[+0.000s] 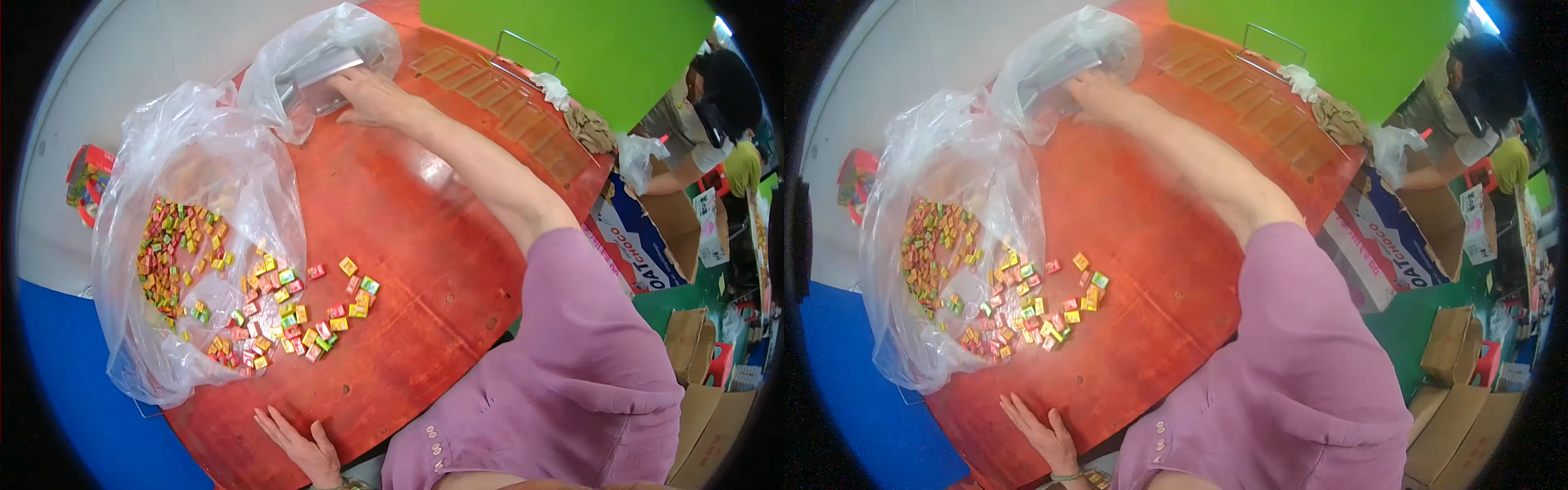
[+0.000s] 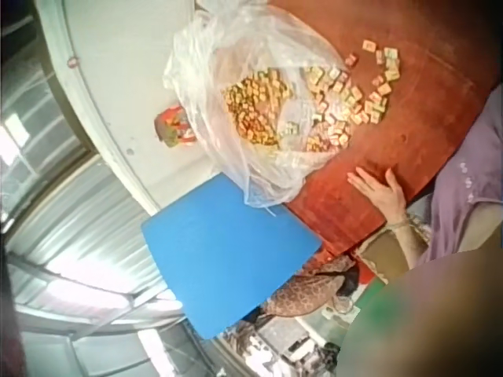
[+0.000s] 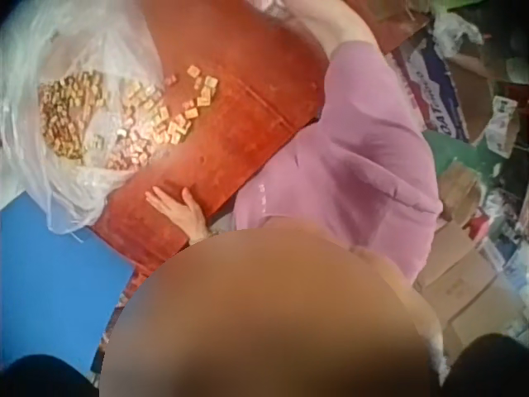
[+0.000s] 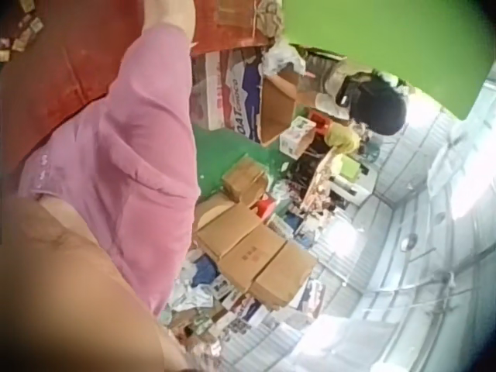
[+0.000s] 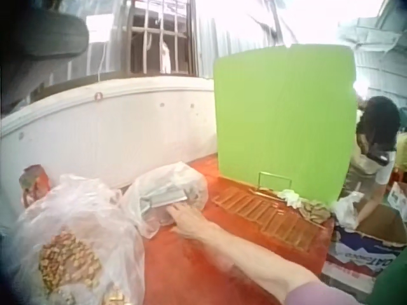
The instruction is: Organizing small packaged snacks into clear plastic trays and placing the trays into a large shipping box.
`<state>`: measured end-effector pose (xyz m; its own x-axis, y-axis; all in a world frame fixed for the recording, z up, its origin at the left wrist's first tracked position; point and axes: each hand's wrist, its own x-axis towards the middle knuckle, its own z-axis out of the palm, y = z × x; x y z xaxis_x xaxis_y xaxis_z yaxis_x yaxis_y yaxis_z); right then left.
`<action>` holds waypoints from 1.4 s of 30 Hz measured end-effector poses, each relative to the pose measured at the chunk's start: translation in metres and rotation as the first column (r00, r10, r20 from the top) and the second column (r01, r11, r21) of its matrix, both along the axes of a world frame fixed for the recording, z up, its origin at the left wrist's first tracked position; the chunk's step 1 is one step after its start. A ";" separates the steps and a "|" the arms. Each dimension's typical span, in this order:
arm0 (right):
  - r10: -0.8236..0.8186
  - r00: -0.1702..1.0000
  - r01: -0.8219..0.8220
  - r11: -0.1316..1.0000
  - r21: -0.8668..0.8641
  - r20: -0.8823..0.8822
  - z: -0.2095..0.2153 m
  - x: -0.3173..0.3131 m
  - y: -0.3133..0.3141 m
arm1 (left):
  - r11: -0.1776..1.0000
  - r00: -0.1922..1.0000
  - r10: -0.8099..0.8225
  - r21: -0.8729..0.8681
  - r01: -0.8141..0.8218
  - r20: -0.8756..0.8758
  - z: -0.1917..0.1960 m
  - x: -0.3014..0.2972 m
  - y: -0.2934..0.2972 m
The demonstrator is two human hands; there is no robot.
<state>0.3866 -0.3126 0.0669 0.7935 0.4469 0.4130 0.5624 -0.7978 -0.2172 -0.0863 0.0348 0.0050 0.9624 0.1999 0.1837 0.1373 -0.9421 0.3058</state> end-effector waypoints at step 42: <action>0.029 0.880 -0.013 0.999 0.038 -0.473 -0.008 -0.025 -0.254 | 0.993 0.995 0.102 0.053 -0.103 0.009 0.001 0.016 -0.033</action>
<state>0.3621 -0.5664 0.0593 0.8887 0.4584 0.0051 0.4024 -0.7747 -0.4878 -0.0700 0.0017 0.0055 0.9361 0.2873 0.2031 0.2321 -0.9381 0.2571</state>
